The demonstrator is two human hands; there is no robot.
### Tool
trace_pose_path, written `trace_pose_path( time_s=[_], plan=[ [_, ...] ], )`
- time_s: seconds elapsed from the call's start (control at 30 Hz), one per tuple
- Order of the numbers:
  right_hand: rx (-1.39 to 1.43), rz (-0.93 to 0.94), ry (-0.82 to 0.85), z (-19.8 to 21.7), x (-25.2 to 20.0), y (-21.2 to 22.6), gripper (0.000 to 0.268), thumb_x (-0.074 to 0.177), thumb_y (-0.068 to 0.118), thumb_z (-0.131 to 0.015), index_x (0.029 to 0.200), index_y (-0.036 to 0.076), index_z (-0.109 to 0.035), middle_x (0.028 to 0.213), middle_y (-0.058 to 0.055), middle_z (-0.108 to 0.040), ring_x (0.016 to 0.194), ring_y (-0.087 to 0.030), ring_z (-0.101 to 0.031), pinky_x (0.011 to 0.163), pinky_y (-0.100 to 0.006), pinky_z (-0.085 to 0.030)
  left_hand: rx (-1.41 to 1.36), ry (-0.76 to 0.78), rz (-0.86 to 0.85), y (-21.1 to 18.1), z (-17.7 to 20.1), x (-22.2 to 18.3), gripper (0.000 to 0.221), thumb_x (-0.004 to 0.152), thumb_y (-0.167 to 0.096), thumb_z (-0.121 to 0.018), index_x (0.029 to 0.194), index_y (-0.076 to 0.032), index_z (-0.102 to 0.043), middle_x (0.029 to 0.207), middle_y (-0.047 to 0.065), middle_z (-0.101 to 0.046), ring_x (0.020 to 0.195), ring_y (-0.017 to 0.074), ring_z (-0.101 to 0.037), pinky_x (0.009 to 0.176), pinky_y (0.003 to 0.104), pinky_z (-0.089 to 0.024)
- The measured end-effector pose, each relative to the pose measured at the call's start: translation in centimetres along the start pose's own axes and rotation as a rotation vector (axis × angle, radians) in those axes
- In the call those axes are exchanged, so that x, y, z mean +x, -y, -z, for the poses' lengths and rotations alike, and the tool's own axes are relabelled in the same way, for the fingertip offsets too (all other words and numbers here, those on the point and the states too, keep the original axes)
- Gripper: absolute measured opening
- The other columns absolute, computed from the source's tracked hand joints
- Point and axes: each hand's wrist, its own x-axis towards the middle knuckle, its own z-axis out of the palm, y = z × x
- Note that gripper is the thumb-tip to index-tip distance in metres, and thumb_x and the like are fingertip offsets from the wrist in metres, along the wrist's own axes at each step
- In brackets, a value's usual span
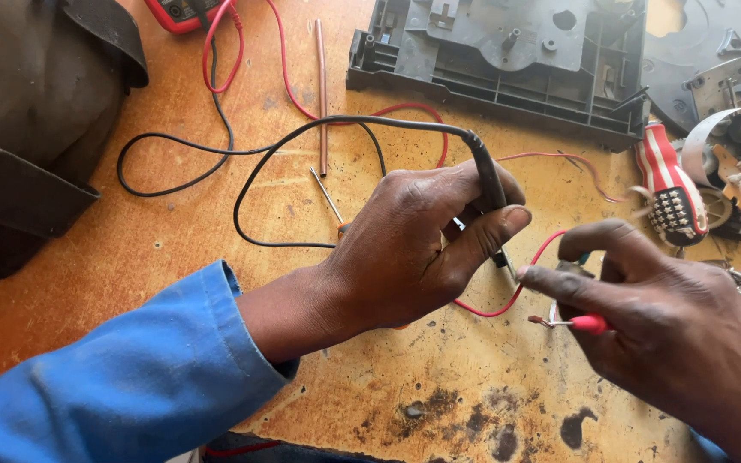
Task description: Removing a small circuit board from an electronic assembly using a screwdriver and a soldering iron.
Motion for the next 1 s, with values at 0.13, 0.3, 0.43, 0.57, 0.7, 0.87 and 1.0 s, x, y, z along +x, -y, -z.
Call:
trace_pose_path(
  time_s=[0.13, 0.3, 0.43, 0.57, 0.7, 0.87, 1.0],
  plan=[
    [-0.049, 0.080, 0.088, -0.5, -0.1, 0.4, 0.039, 0.080, 0.026, -0.068, 0.117, 0.038, -0.070, 0.124, 0.006, -0.061, 0.051, -0.014, -0.070, 0.038, -0.037, -0.053, -0.023, 0.049, -0.140, -0.4, -0.1, -0.3, 0.018, 0.103, -0.019, -0.052, 0.095, -0.004, -0.058, 0.079, 0.007, -0.065, 0.066, 0.0275, -0.062, 0.062, 0.039, -0.046],
    [-0.070, 0.064, 0.078, -1.6, -0.7, 0.5, 0.020, 0.080, 0.023, -0.065, 0.098, 0.030, -0.066, 0.128, 0.003, -0.059, 0.052, -0.020, -0.065, 0.042, -0.042, -0.051, -0.012, 0.192, -0.242, -0.8, -0.3, -0.7, 0.026, 0.107, -0.019, -0.040, 0.088, -0.005, -0.049, 0.078, 0.010, -0.055, 0.065, 0.0364, -0.058, 0.057, 0.048, -0.038],
    [-0.050, 0.036, -0.018, -1.8, -0.3, 0.8, 0.028, 0.074, 0.025, -0.074, 0.101, 0.035, -0.070, 0.124, 0.007, -0.064, 0.047, -0.021, -0.064, 0.038, -0.040, -0.047, 0.210, 0.277, -0.111, -0.1, -1.2, -1.0, 0.009, 0.098, -0.015, -0.056, 0.096, -0.007, -0.053, 0.080, 0.014, -0.063, 0.066, 0.0442, -0.060, 0.047, 0.055, -0.037],
    [0.228, 0.088, -0.179, -1.6, 0.6, 2.0, 0.020, 0.087, 0.034, -0.076, 0.097, 0.017, -0.075, 0.109, -0.002, -0.071, 0.072, -0.017, -0.073, 0.057, -0.033, -0.056, 0.075, 0.194, -0.063, 0.0, -1.2, -1.0, 0.021, 0.102, -0.016, -0.053, 0.085, -0.004, -0.050, 0.077, 0.013, -0.064, 0.066, 0.0356, -0.060, 0.057, 0.047, -0.042],
    [0.209, 0.123, -0.291, -1.9, 0.5, 2.2, 0.013, 0.092, 0.022, -0.073, 0.102, 0.013, -0.075, 0.098, -0.004, -0.072, 0.065, -0.016, -0.067, 0.052, -0.030, -0.049, 0.025, 0.184, -0.093, -0.2, -1.0, -0.8, 0.018, 0.101, -0.014, -0.053, 0.088, -0.003, -0.052, 0.079, 0.011, -0.065, 0.067, 0.0330, -0.063, 0.059, 0.044, -0.045],
    [0.061, 0.251, -0.293, -2.6, -0.1, 2.0, 0.045, 0.100, 0.043, -0.042, 0.110, 0.014, -0.074, 0.115, -0.010, -0.072, 0.085, -0.028, -0.073, 0.059, -0.040, -0.052, 0.159, 0.217, -0.134, -0.6, -1.0, -1.1, 0.014, 0.103, -0.016, -0.050, 0.094, -0.006, -0.049, 0.079, 0.014, -0.057, 0.071, 0.0422, -0.055, 0.054, 0.053, -0.038],
    [-0.040, 0.199, -0.167, -3.4, -0.6, 1.4, 0.038, 0.097, 0.048, -0.046, 0.114, 0.024, -0.070, 0.111, -0.005, -0.072, 0.071, -0.033, -0.069, 0.048, -0.046, -0.048, 0.084, 0.167, -0.112, -1.0, -0.9, -0.9, 0.016, 0.103, -0.016, -0.051, 0.095, -0.004, -0.055, 0.084, 0.012, -0.066, 0.077, 0.0370, -0.065, 0.062, 0.047, -0.046]
  ],
)
